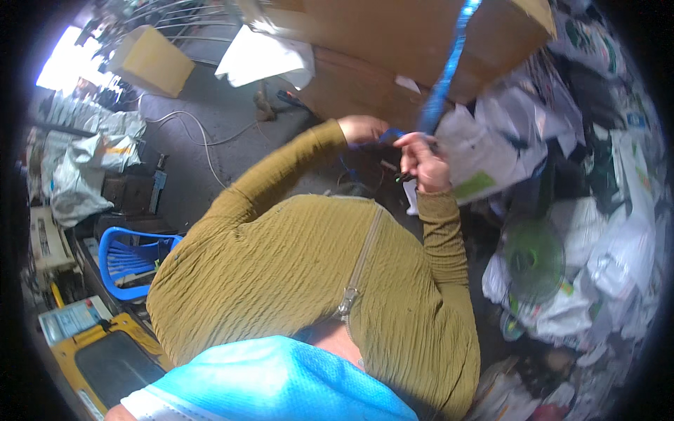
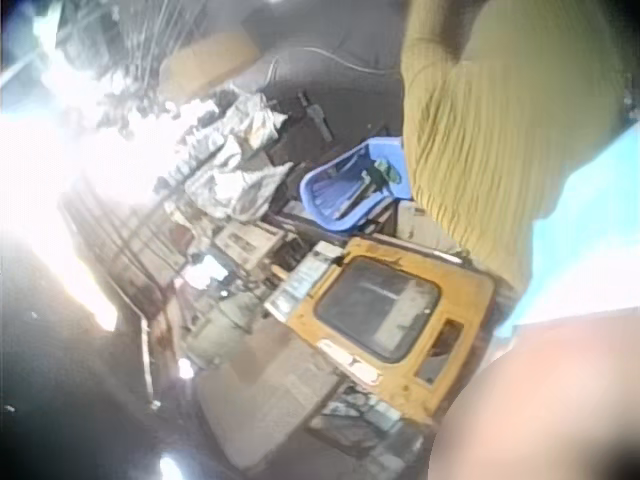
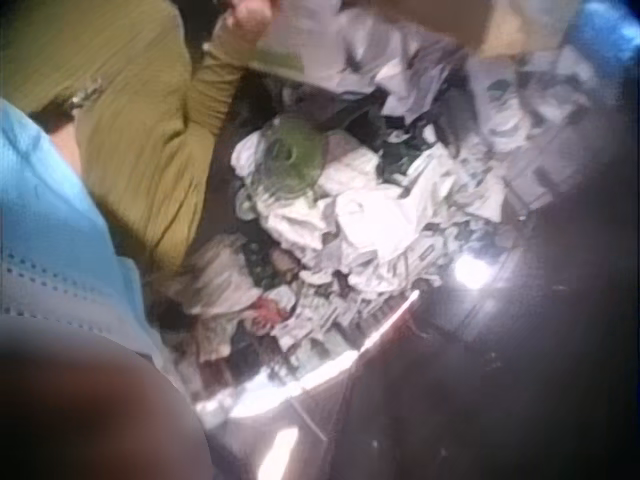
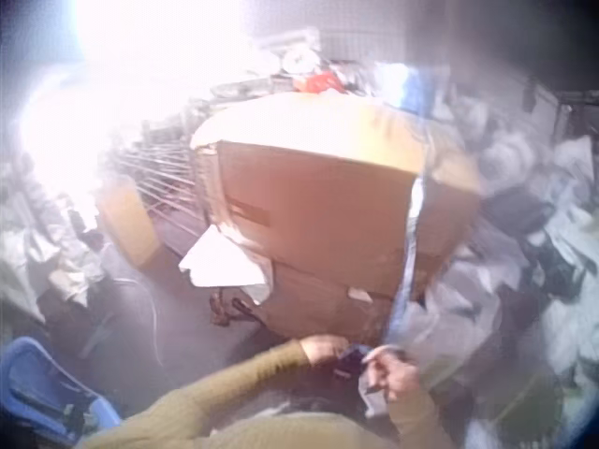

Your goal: The person places a black object wrapped in plastic into a white sack and secures it by tying a blue strap around the sack's opening. The person then adjusts the sack and strap to ensure it is closed.

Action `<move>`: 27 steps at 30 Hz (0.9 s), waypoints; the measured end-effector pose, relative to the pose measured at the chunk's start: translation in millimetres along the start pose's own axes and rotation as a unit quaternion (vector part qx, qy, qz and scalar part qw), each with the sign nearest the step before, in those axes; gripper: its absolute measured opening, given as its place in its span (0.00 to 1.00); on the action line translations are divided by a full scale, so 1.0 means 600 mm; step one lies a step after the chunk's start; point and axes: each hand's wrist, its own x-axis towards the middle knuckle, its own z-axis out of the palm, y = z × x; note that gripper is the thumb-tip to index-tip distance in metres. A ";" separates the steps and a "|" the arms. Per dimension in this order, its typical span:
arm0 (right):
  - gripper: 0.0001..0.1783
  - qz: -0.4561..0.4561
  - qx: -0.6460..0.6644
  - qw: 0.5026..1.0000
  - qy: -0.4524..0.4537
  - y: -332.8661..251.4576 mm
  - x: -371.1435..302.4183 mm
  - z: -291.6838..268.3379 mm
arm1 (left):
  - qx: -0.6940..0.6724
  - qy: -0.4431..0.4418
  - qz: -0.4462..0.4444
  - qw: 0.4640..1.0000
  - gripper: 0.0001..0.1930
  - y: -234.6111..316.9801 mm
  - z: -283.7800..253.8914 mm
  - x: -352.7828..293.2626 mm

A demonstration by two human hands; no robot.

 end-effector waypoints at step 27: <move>0.11 0.040 -0.072 0.996 0.045 0.067 0.037 0.039 | -0.503 0.103 0.058 0.856 0.29 0.101 -0.104 -0.065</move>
